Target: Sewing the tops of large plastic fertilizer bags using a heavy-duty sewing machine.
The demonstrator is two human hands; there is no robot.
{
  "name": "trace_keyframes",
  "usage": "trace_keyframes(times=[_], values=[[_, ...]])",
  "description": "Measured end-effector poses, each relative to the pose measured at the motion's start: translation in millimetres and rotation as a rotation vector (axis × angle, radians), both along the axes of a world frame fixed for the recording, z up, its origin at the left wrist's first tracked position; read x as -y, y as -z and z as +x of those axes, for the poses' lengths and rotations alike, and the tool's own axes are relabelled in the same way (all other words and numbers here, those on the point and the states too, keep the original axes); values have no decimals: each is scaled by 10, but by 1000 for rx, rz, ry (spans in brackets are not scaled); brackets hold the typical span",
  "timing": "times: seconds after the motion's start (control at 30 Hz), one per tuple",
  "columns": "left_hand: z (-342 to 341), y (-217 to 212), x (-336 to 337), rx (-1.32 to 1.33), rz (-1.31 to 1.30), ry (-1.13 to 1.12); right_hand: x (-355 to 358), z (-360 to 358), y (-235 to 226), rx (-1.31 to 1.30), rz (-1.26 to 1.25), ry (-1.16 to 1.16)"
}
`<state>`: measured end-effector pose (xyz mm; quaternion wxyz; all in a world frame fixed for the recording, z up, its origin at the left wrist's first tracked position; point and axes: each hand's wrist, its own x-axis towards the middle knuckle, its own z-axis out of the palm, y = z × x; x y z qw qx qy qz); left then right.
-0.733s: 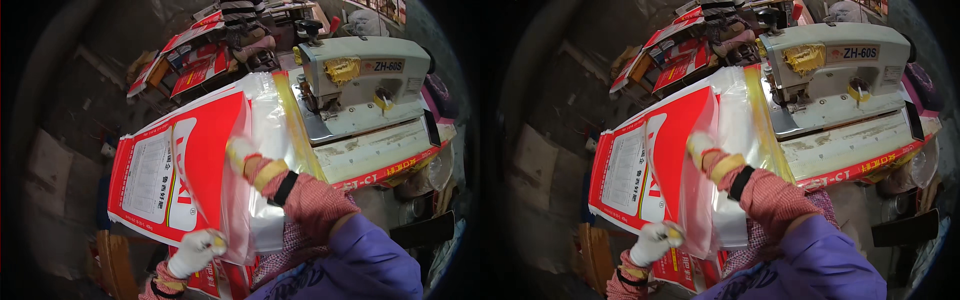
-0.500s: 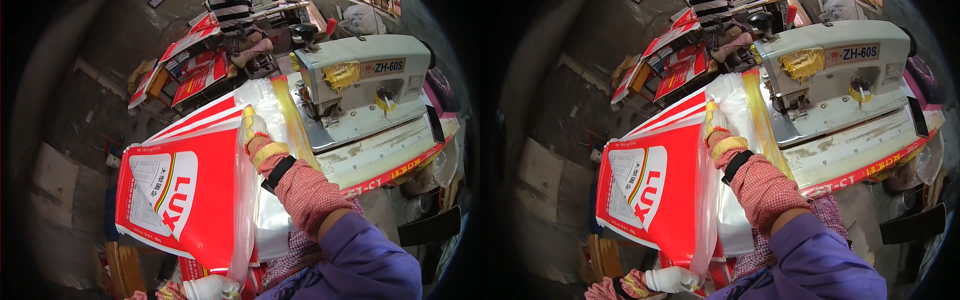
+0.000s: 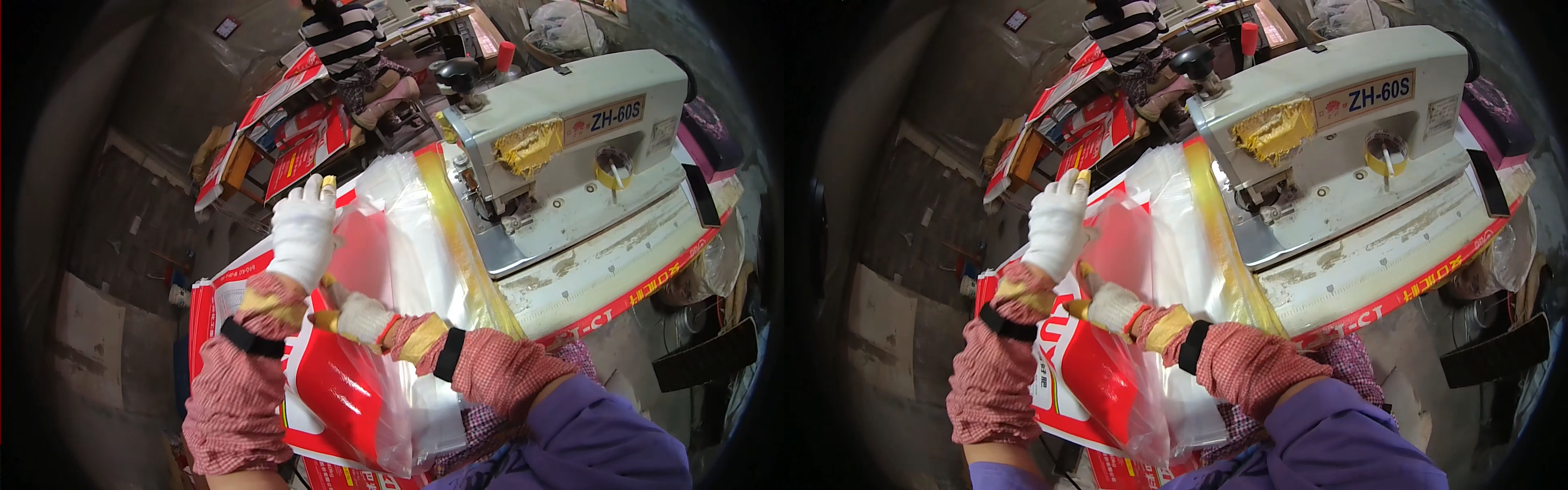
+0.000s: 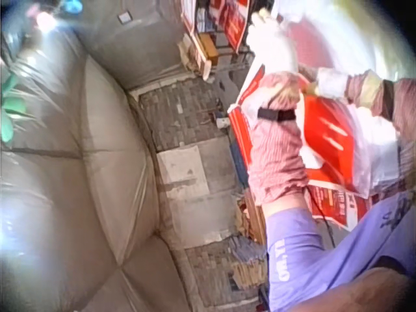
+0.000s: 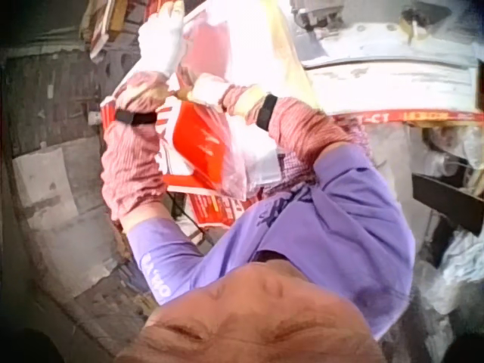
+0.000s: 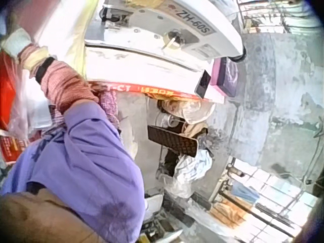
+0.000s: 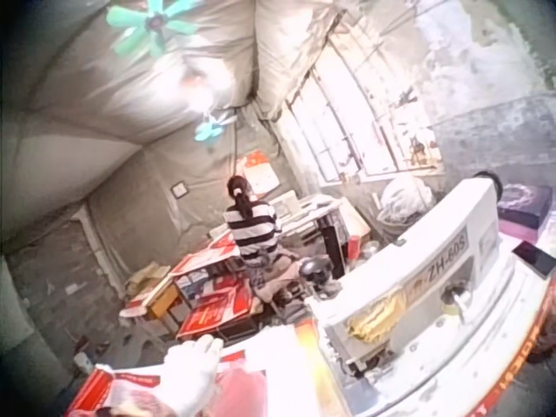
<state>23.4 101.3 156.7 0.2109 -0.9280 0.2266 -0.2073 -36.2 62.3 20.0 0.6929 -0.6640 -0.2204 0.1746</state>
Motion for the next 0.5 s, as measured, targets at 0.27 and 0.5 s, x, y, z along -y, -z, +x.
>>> trace_keyframes(times=[0.27,0.5], values=[[315,837,127,-609,337,85,267,-34,-131,-97,-97,-334],[386,451,15,67,301,-202,245,44,-119,-26,-308,-392]])
